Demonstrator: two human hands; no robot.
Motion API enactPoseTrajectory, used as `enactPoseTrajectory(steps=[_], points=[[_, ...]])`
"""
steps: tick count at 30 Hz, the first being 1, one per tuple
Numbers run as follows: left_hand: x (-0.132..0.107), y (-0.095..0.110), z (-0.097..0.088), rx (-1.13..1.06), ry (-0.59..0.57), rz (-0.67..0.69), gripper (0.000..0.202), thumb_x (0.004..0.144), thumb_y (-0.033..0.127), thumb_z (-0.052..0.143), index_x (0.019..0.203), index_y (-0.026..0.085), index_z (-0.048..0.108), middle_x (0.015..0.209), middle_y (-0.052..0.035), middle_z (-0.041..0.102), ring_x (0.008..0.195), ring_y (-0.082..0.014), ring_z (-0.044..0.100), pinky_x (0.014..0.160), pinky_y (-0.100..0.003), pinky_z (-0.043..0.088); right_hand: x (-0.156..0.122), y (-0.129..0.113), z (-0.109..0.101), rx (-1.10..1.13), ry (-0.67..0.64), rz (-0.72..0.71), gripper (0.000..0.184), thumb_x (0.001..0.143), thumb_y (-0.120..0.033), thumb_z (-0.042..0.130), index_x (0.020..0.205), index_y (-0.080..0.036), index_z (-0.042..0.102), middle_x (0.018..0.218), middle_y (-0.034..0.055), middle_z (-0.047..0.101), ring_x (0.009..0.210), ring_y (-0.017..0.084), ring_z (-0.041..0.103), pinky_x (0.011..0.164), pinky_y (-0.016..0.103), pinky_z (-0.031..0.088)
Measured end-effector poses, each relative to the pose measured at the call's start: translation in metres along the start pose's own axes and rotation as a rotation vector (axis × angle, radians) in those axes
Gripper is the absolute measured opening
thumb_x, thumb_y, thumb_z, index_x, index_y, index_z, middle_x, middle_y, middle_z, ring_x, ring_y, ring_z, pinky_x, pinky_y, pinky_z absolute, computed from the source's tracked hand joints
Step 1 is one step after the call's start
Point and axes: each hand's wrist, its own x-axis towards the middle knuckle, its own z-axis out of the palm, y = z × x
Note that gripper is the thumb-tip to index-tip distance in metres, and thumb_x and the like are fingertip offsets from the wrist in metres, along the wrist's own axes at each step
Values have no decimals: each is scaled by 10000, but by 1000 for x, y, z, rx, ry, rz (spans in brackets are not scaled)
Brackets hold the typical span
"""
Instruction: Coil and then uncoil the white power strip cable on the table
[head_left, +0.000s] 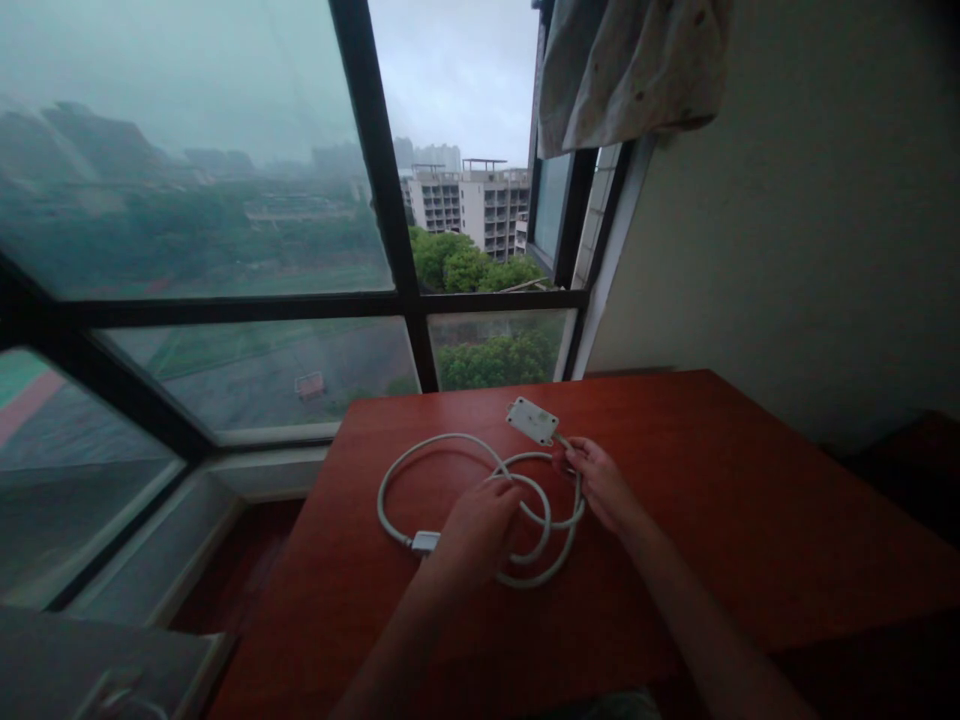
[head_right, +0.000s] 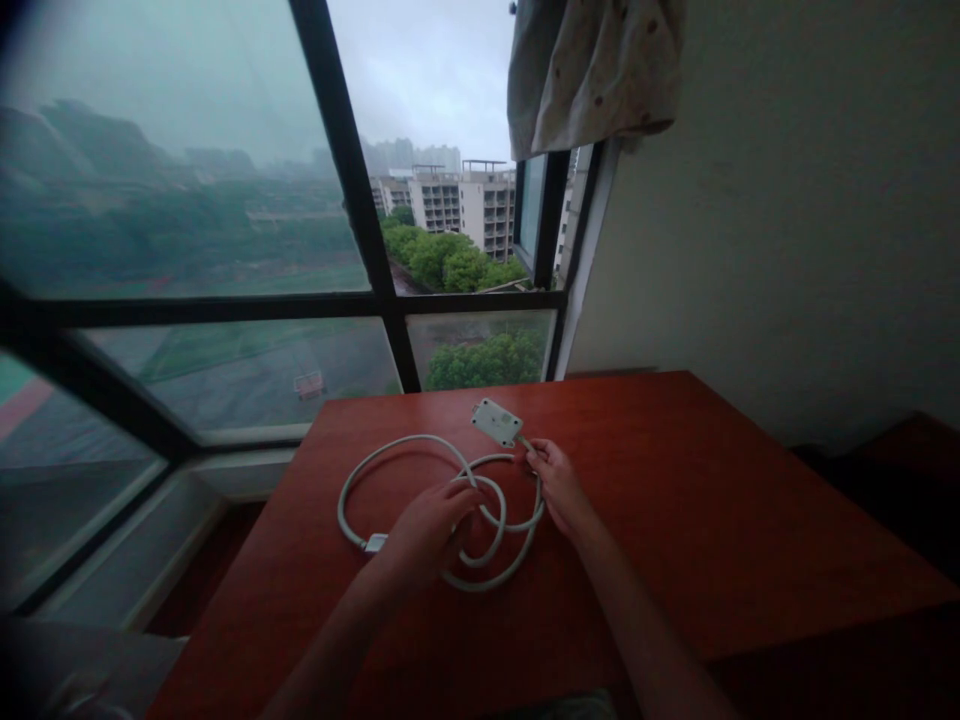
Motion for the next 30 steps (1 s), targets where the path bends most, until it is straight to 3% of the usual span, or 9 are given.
enactPoseTrajectory(steps=[2, 5, 10, 14, 19, 23, 26, 30], points=[[8, 22, 11, 112, -76, 42, 155, 823, 158, 533, 946, 201, 617, 1011, -101, 627, 940, -250, 565, 844, -376, 436, -2, -1, 4, -29, -14, -9, 364, 685, -434, 696, 930, -194, 574, 782, 30, 693, 754, 188, 660, 774, 353, 516], [18, 42, 32, 243, -53, -31, 157, 868, 183, 481, 970, 177, 600, 983, -135, 616, 959, -288, 537, 854, -464, 424, -2, 0, 6, -65, -35, -18, 363, 690, -428, 685, 944, -189, 581, 795, 37, 702, 770, 188, 661, 773, 340, 512], [23, 45, 59, 339, 21, -101, 169, 868, 225, 505, 983, 167, 615, 1035, -138, 566, 976, -276, 505, 847, -459, 446, -5, 2, 4, -93, -17, -33, 391, 701, -423, 661, 1007, -194, 579, 803, 39, 700, 742, 190, 658, 730, 335, 517], [22, 40, 72, 328, -24, -137, 220, 866, 177, 493, 1035, 172, 634, 1215, -165, 503, 993, -280, 522, 731, -388, 520, -8, -2, 4, -181, -7, -99, 442, 742, -411, 614, 1130, -204, 578, 773, 9, 670, 613, 144, 589, 621, 278, 493], [19, 34, 71, 323, -103, -164, 218, 883, 152, 463, 990, 178, 651, 1301, -166, 455, 1039, -292, 542, 655, -330, 552, -10, -11, 0, -471, -4, -227, 389, 810, -413, 530, 1108, -182, 626, 720, 16, 676, 576, 156, 583, 570, 272, 470], [9, 23, 61, 281, -64, -185, 157, 892, 206, 503, 984, 209, 630, 1329, -148, 445, 1108, -294, 524, 659, -305, 546, -16, -24, -10, -791, 41, -390, 319, 823, -341, 516, 1067, -198, 665, 884, 63, 723, 756, 201, 666, 705, 305, 494], [2, 11, 53, 228, -21, -251, 162, 888, 235, 533, 1034, 250, 602, 1348, -119, 442, 1117, -274, 533, 675, -284, 536, -21, -36, -16, -1006, 87, -435, 282, 802, -300, 528, 1025, -208, 674, 823, 55, 719, 709, 200, 661, 659, 288, 470], [-3, -3, 49, 137, 67, -251, 309, 869, 112, 510, 1131, 265, 569, 1347, -108, 461, 1130, -238, 547, 815, -305, 518, -26, -51, -18, -1185, -77, -441, 233, 795, -272, 532, 953, -227, 697, 733, 32, 701, 626, 171, 624, 596, 257, 410]])
